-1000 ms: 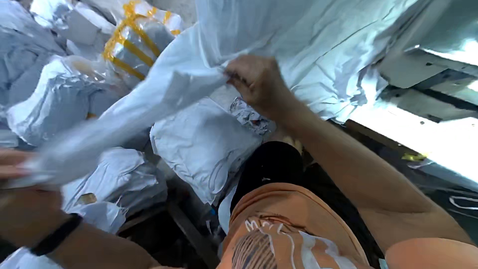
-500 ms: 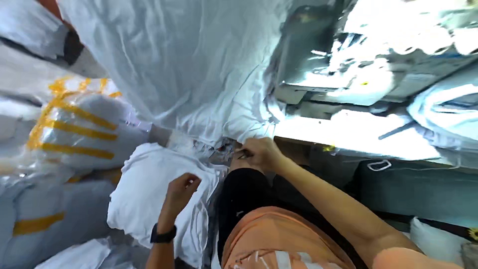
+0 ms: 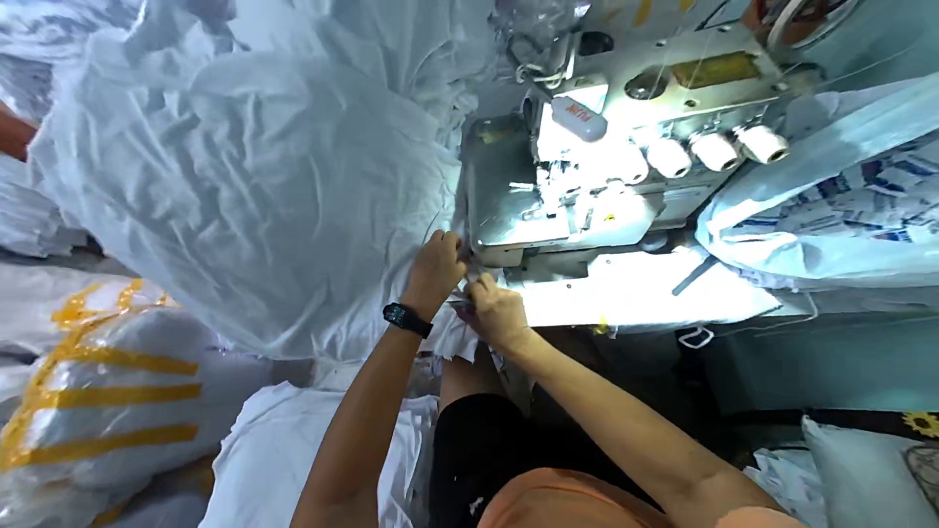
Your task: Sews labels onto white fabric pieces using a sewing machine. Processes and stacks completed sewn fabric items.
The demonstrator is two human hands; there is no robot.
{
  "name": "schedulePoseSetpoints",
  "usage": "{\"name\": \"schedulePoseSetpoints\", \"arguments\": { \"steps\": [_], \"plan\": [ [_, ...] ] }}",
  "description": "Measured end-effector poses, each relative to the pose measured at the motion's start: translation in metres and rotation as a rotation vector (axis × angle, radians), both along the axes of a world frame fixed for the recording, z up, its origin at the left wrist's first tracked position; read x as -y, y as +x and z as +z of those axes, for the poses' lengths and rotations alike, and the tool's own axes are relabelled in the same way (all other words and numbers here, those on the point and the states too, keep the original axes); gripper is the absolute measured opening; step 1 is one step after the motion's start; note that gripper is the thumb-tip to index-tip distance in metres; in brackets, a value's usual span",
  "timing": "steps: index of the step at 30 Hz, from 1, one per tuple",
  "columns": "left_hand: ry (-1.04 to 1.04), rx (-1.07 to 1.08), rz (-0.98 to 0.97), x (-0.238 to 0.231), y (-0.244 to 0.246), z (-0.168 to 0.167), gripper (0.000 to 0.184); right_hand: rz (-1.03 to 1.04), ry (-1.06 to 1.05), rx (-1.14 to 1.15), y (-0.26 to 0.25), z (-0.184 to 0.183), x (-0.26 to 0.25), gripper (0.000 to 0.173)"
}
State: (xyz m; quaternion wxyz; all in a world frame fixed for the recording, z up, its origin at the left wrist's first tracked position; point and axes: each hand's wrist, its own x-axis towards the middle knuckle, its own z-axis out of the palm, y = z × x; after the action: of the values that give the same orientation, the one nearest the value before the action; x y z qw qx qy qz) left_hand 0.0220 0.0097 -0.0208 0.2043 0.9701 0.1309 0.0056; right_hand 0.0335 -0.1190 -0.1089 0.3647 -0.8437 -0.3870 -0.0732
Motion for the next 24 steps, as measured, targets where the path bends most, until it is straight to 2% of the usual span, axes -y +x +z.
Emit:
{"name": "schedulePoseSetpoints", "arguments": {
  "steps": [2, 4, 7, 9, 12, 15, 17, 19, 21, 24],
  "plan": [
    [0.067, -0.035, -0.069, -0.008, 0.008, 0.004, 0.018, -0.027, -0.069, -0.049, -0.002, 0.014, -0.008, 0.015],
    [0.014, -0.047, -0.072, -0.021, 0.017, 0.013, 0.021, 0.036, 0.071, -0.067, -0.002, 0.027, -0.004, 0.011],
    [-0.089, -0.063, -0.004, -0.024, 0.016, 0.045, 0.024, 0.186, 0.347, -0.192, 0.003, 0.042, 0.004, 0.013],
    [-0.084, -0.059, -0.115, -0.019, 0.012, 0.062, 0.021, 0.254, 0.423, -0.3, 0.006, 0.051, 0.008, 0.016],
    [0.147, -0.178, -0.357, -0.019, 0.011, 0.074, 0.022, 0.309, 0.526, -0.351, 0.011, 0.059, 0.012, 0.017],
    [0.528, -0.315, -0.415, -0.029, 0.013, 0.078, 0.019, 0.338, 0.57, -0.596, 0.012, 0.073, 0.02, 0.018],
    [0.611, -0.196, -0.523, -0.047, 0.018, 0.079, 0.014, 0.329, 0.558, -0.769, 0.014, 0.08, 0.028, 0.017],
    [0.585, 0.022, -0.671, -0.058, 0.025, 0.082, 0.012, 0.313, 0.541, -0.853, 0.018, 0.079, 0.036, 0.016],
    [0.555, 0.18, -0.763, -0.056, 0.033, 0.088, 0.012, 0.296, 0.559, -0.874, 0.023, 0.079, 0.046, 0.015],
    [0.571, 0.285, -0.814, -0.041, 0.04, 0.097, 0.012, 0.261, 0.657, -0.869, 0.033, 0.078, 0.065, 0.012]
  ]
}}
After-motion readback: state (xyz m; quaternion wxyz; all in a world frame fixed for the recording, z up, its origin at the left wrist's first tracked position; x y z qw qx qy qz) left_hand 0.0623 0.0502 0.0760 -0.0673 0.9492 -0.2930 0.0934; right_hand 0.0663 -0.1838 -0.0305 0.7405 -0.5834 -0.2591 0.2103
